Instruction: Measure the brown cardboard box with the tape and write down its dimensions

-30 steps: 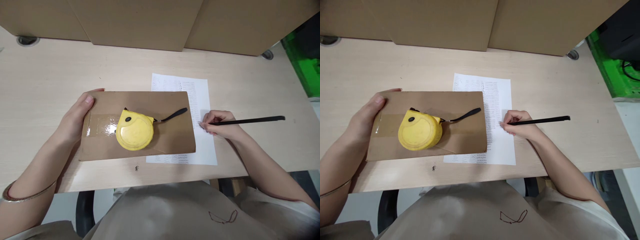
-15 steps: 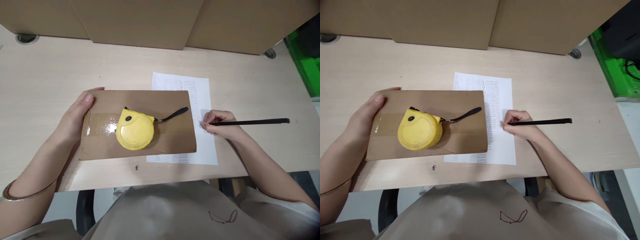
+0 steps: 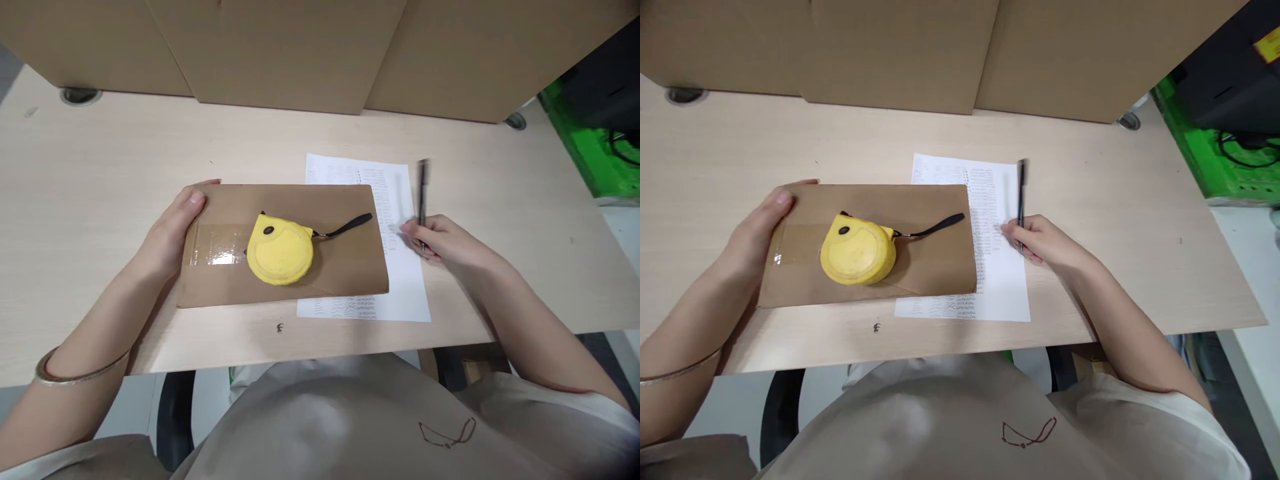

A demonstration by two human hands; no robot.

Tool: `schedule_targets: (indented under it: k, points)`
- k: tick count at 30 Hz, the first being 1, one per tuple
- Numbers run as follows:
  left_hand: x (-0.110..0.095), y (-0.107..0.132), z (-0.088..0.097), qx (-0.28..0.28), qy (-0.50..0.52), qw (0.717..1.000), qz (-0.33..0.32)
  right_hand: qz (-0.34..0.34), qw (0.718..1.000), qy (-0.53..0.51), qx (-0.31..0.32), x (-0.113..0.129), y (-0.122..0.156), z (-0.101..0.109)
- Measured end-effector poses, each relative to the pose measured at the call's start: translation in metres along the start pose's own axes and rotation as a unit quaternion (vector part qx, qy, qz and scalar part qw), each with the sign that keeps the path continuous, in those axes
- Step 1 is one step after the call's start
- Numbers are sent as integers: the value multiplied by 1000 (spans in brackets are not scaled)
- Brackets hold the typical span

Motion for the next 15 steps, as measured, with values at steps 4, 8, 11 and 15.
schedule_targets:
  k: [4,8,11,15]
  points:
    - [-4,3,-4,2,3,1000,-3,1,951,302,-71,31,-3,4]
    - [-3,4,-7,6,27,1000,-14,0,862,502,-74,51,-7,-12]
    - [-4,5,-8,3,22,999,-33,-5,833,543,-111,65,0,-11]
    - [-1,8,-6,-21,15,999,-28,150,836,444,-286,131,39,-13]
Point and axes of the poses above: each hand's wrist, its own y-axis away from the middle knuckle, its own z-axis out of the back of the hand, x = y × z, the point moved 10 cm from there along -y, towards the middle knuckle, and after that the axes turned 3 degrees about -x, right-handed, at the moved point
